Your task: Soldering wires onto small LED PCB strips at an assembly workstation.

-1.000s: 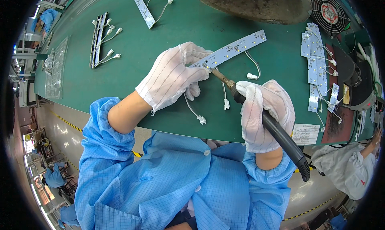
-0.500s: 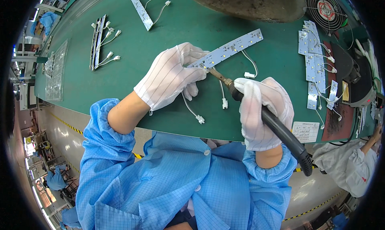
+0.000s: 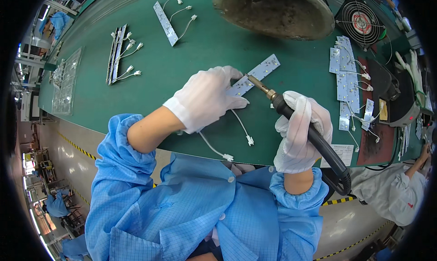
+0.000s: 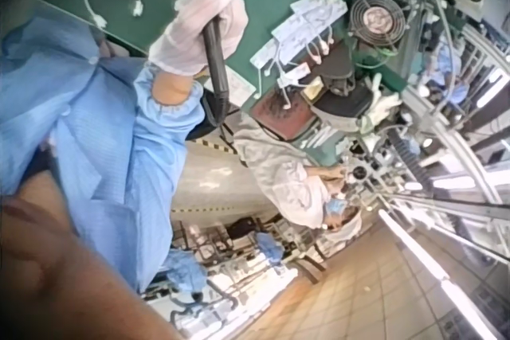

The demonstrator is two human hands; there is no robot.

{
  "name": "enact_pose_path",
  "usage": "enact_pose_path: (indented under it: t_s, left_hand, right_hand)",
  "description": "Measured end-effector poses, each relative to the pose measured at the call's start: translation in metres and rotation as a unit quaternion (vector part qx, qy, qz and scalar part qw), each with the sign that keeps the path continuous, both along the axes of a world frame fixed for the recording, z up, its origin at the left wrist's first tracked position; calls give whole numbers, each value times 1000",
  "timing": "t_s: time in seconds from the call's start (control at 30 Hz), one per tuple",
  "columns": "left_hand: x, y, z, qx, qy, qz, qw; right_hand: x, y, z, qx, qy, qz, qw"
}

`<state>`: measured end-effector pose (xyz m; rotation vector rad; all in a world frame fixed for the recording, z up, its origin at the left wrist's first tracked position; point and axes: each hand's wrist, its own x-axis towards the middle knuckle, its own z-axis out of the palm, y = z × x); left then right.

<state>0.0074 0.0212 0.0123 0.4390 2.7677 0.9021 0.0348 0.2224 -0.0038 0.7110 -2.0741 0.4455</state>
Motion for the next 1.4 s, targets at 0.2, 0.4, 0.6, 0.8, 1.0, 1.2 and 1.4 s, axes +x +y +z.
enact_pose_path:
  t_s: [0.2, 0.4, 0.6, 0.8, 1.0, 1.2, 1.4]
  left_hand:
    - [-2, -15, -5, 157, -54, -12, 986]
    - [-3, -14, -11, 208, -108, 24, 972]
    - [-4, -15, -21, 209, -49, 13, 977]
    - [-2, -13, -15, 199, -69, 29, 977]
    - [-3, -13, -16, 187, -60, 28, 980]
    - [-2, -15, -10, 191, -105, 49, 975]
    - [-4, -16, -8, 233, -196, 86, 949]
  right_hand:
    - [2, 3, -2, 11, 20, -2, 1000]
    - [5, 5, -8, -99, -123, 90, 983]
    - [8, 5, -14, -136, -182, 94, 969]
    - [5, 7, -11, -87, -144, 119, 978]
    - [9, -1, -1, 34, -64, 10, 997]
    - [7, 2, -6, -106, -146, 79, 980]
    - [10, 6, -12, -128, -143, 66, 979]
